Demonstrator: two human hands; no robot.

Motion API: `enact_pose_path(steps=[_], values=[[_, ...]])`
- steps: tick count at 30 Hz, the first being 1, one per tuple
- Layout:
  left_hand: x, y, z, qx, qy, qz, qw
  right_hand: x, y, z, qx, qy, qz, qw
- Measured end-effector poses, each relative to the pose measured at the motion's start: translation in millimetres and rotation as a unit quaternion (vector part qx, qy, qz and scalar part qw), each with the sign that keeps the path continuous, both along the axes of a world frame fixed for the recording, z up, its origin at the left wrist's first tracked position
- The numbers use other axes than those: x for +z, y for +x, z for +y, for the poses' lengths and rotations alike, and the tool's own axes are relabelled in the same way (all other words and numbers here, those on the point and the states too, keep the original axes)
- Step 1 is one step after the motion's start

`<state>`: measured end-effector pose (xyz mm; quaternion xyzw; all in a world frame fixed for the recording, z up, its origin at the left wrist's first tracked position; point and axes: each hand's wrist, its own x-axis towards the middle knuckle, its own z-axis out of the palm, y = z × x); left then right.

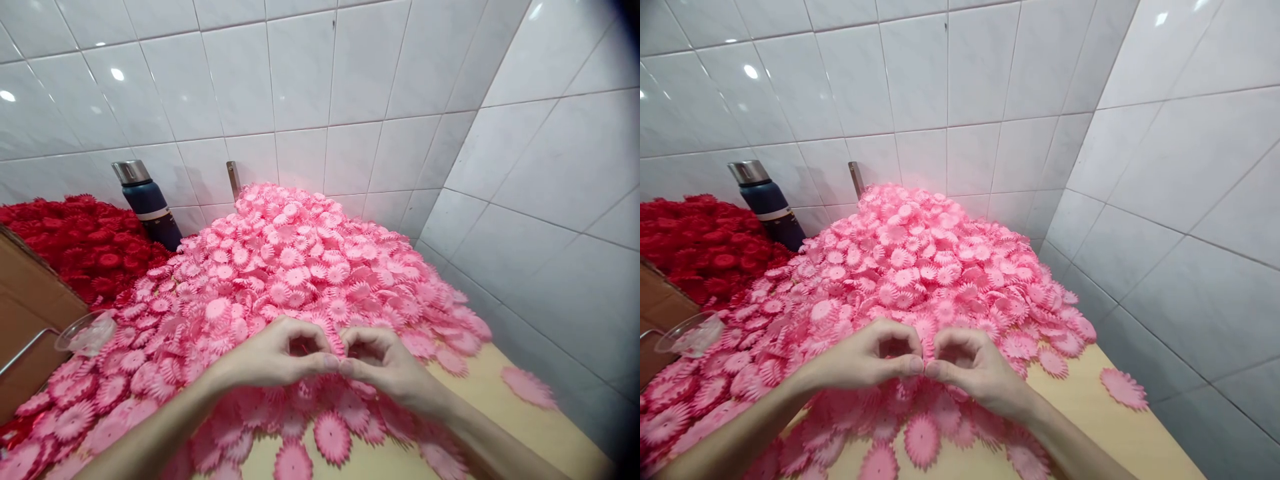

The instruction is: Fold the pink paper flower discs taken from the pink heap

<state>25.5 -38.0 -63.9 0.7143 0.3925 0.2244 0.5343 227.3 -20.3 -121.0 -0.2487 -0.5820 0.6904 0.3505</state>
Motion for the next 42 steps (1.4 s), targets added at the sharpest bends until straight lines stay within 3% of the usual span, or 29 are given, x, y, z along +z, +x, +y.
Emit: enact_pose_path(steps=[14,22,32,38,42], values=[[-0.7,-5,3,-0.023,-0.045,0.008,0.999,-0.2,1,-1,0.012,0.014,-0.006,1.000],[0.8,-1,0,0.001,-0.020,0.021,1.000,1.8,1,-1,0.021,0.016,-0.014,1.000],[0.8,-6,3,-0.025,-0.066,-0.002,0.997,1.2,2,-1,0.006,0.033,-0.033,0.999],[8.7,-7,0,-0.041,-0.044,0.033,0.998,-0.2,2,-1,0.016,0.036,-0.014,0.999],[12.5,0,-4,-0.030,0.017,0.071,0.997,-3.0,-1,-2,0.017,0.040,0.010,0.999]])
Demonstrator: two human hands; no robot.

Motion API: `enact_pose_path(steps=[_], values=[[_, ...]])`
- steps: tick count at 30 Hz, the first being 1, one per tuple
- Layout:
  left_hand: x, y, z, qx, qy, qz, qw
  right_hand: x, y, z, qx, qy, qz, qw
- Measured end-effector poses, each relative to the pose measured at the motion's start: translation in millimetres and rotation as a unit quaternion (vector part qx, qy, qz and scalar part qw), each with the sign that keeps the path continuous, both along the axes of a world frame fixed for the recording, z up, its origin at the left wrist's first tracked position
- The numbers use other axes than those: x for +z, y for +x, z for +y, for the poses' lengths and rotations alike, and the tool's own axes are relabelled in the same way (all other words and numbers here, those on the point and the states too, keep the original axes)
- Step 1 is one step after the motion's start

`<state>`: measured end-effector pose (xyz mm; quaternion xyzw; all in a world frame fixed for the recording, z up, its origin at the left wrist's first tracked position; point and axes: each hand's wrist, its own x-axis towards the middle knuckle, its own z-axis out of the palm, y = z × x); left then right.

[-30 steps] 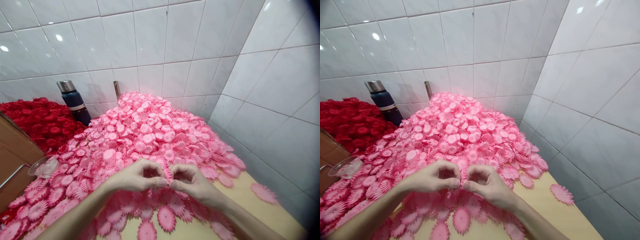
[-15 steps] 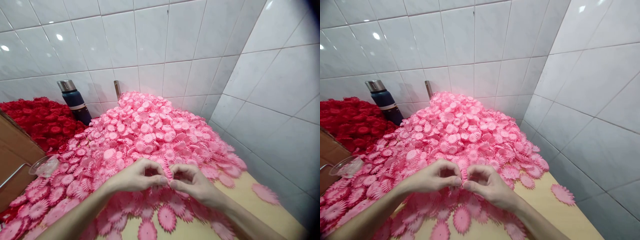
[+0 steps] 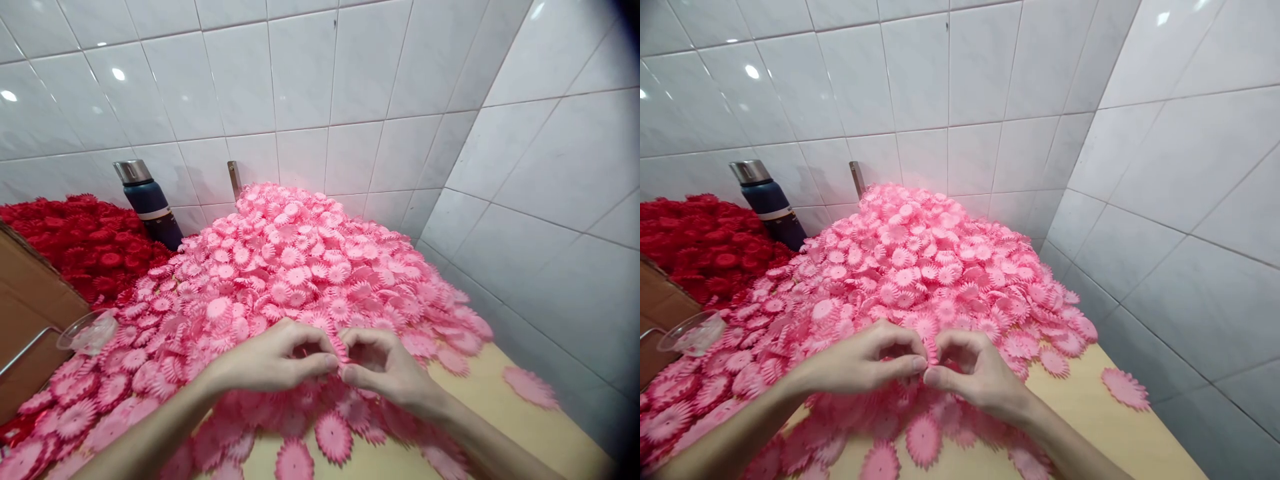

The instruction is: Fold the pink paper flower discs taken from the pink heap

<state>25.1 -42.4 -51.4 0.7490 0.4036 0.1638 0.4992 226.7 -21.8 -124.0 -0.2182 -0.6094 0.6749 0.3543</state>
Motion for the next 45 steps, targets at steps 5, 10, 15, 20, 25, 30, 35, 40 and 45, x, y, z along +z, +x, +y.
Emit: enact_pose_path(steps=[5,10,15,20,25,30,35,40,45], values=[[-0.9,6,-2,0.029,0.077,0.017,0.996,0.8,-2,-1,-0.040,-0.008,-0.023,0.999],[-4.2,6,-1,0.031,0.070,-0.011,0.997,5.8,-2,-2,-0.022,-0.037,-0.017,0.999],[-4.6,5,-1,0.035,0.035,-0.008,0.999,6.9,-2,-1,-0.009,-0.059,-0.015,0.998],[-3.7,4,1,0.035,0.025,-0.007,0.999,2.4,0,1,-0.003,-0.049,-0.021,0.999],[-3.1,2,2,0.041,0.026,-0.016,0.999,0.0,3,2,0.010,-0.047,-0.017,0.999],[-1.1,1,2,0.065,0.031,-0.023,0.997,-0.5,5,5,0.017,-0.097,-0.001,0.995],[-1.0,-2,5,0.061,0.028,0.003,0.998,0.3,4,3,0.049,-0.109,-0.008,0.993],[-1.5,-4,6,0.018,0.004,0.018,1.000,-2.9,4,2,0.079,-0.105,-0.025,0.991],[0.0,2,-1,0.030,0.043,0.023,0.998,2.5,4,2,0.060,-0.061,-0.044,0.995]])
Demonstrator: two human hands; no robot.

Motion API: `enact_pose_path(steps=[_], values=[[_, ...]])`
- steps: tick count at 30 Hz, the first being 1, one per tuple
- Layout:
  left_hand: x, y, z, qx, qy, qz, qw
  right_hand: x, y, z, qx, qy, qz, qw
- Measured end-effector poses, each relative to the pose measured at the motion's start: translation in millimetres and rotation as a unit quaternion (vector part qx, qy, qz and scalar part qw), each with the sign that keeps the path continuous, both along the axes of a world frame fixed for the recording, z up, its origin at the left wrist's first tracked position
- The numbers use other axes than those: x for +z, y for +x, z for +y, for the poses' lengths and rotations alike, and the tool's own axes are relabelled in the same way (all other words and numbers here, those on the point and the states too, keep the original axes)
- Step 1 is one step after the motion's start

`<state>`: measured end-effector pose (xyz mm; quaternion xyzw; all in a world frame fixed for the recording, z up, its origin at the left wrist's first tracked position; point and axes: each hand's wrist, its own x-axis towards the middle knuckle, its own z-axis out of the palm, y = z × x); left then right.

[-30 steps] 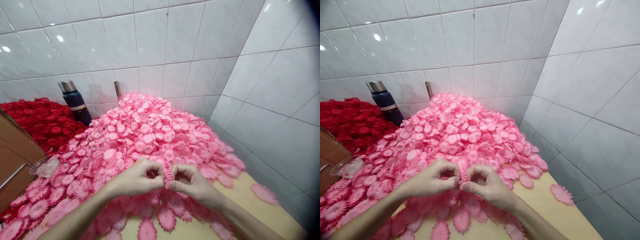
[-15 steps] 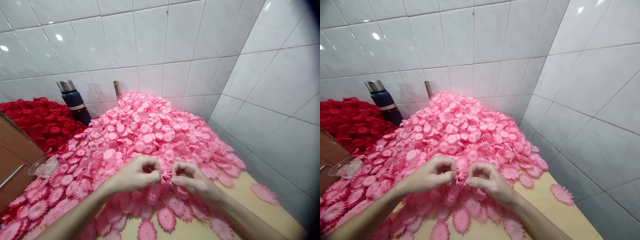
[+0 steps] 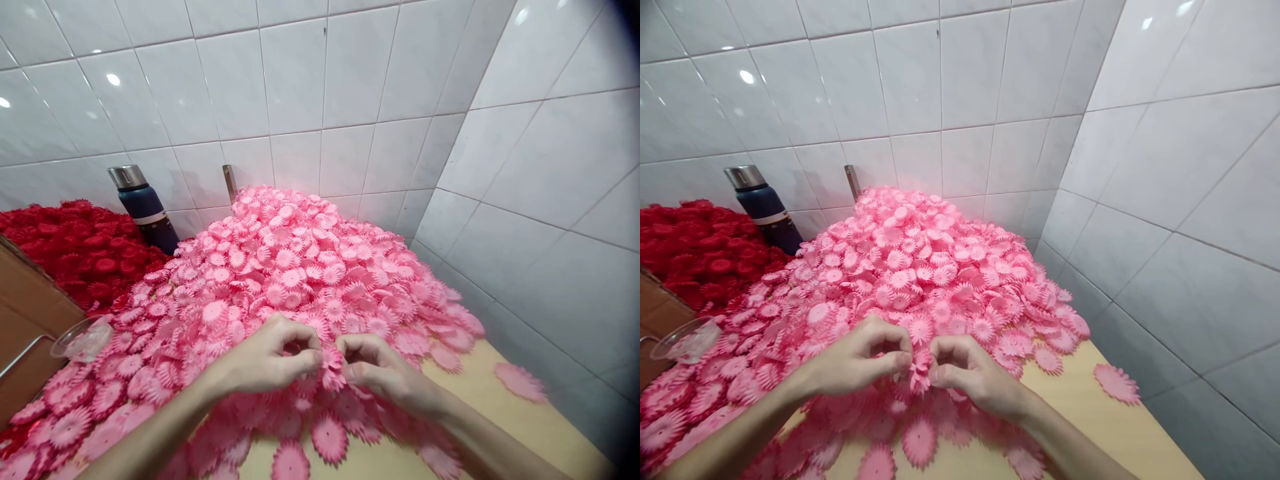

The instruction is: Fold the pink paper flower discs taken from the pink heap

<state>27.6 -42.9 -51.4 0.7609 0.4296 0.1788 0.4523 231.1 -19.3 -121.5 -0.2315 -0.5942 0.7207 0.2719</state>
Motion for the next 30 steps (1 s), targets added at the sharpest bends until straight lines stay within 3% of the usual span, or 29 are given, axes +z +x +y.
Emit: enact_pose_path(steps=[5,11,15,19,22,25,30], values=[[-3.3,7,-6,-0.007,0.069,0.033,0.997,3.4,-1,0,-0.006,0.023,0.015,1.000],[3.4,2,-3,-0.062,0.161,0.081,0.982,-5.1,0,2,-0.029,-0.035,0.025,0.999],[8.8,-3,-3,-0.109,0.198,0.121,0.966,-7.4,1,1,0.008,-0.043,0.001,0.999],[11.8,-9,-3,-0.130,0.192,0.101,0.967,-7.4,1,2,0.045,-0.039,0.023,0.998],[16.2,-18,0,-0.065,0.198,0.016,0.978,-6.4,3,6,0.038,-0.033,0.082,0.995],[18.9,-21,2,0.034,0.219,-0.028,0.975,-3.2,4,9,-0.019,-0.006,0.120,0.993],[4.1,-2,-2,0.025,0.195,0.034,0.980,-2.9,-4,-2,-0.074,0.105,0.024,0.991]])
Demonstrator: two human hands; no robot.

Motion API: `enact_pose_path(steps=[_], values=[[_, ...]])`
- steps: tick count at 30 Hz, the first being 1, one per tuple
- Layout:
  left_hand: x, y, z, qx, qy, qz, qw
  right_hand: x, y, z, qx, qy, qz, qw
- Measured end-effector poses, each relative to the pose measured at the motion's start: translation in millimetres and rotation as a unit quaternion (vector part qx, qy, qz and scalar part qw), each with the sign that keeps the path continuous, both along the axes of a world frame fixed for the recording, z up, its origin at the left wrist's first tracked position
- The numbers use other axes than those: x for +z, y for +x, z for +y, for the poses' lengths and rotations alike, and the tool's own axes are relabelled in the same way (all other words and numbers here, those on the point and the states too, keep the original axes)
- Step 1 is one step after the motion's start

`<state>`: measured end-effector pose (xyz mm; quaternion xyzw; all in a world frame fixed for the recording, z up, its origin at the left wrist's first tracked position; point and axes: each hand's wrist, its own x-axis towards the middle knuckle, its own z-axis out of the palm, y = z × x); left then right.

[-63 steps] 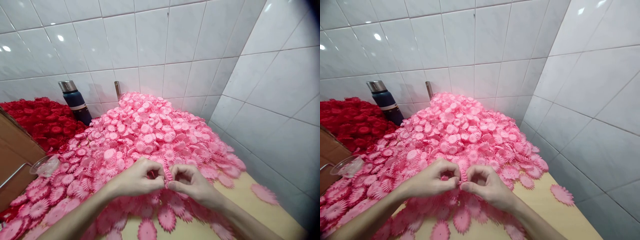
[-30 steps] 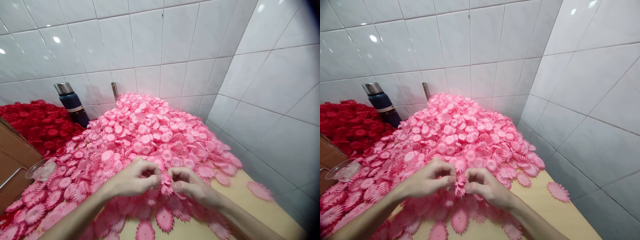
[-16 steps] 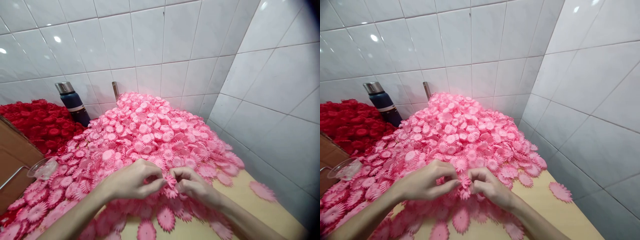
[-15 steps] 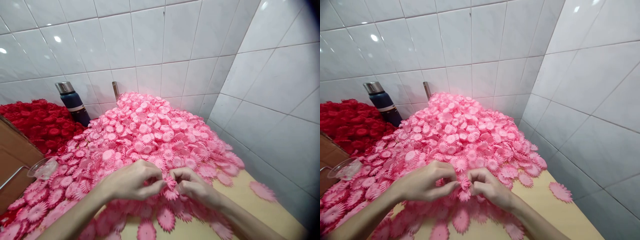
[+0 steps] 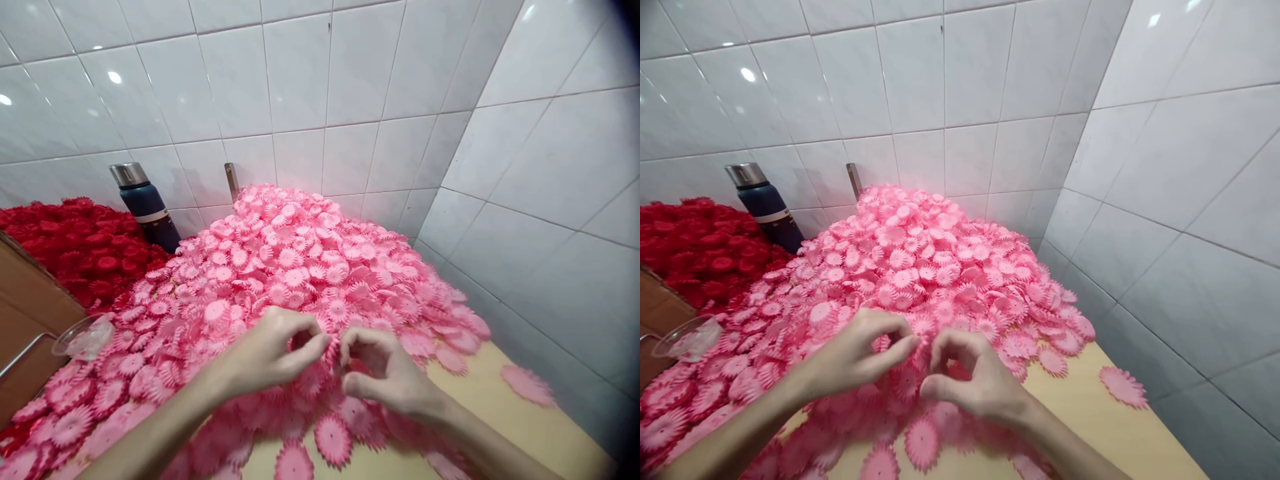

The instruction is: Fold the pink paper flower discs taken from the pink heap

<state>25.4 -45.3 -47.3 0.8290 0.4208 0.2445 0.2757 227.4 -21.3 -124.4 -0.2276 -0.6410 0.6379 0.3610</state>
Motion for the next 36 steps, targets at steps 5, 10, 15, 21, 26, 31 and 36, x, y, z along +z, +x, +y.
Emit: enact_pose_path(steps=[5,10,15,21,26,31,36], values=[[-10.2,11,-3,-0.022,-0.048,0.021,0.998,-3.1,-4,-7,-0.037,0.058,-0.101,0.993],[-6.3,3,4,-0.038,-0.111,-0.044,0.992,6.4,1,-4,0.020,0.038,-0.038,0.998],[-11.4,6,1,-0.014,-0.116,-0.043,0.992,12.0,0,-5,0.030,0.024,-0.023,0.999],[-15.0,11,-4,0.009,-0.112,-0.018,0.994,9.5,-2,-6,0.031,0.008,-0.009,0.999],[-5.8,-2,5,-0.020,-0.094,-0.015,0.995,10.5,3,-1,0.012,-0.001,-0.027,1.000],[0.8,-11,8,-0.006,-0.100,0.006,0.995,6.3,4,3,-0.013,-0.005,-0.012,1.000],[-5.8,-4,6,0.009,-0.090,-0.021,0.996,2.3,6,5,-0.048,0.014,-0.006,0.999]])
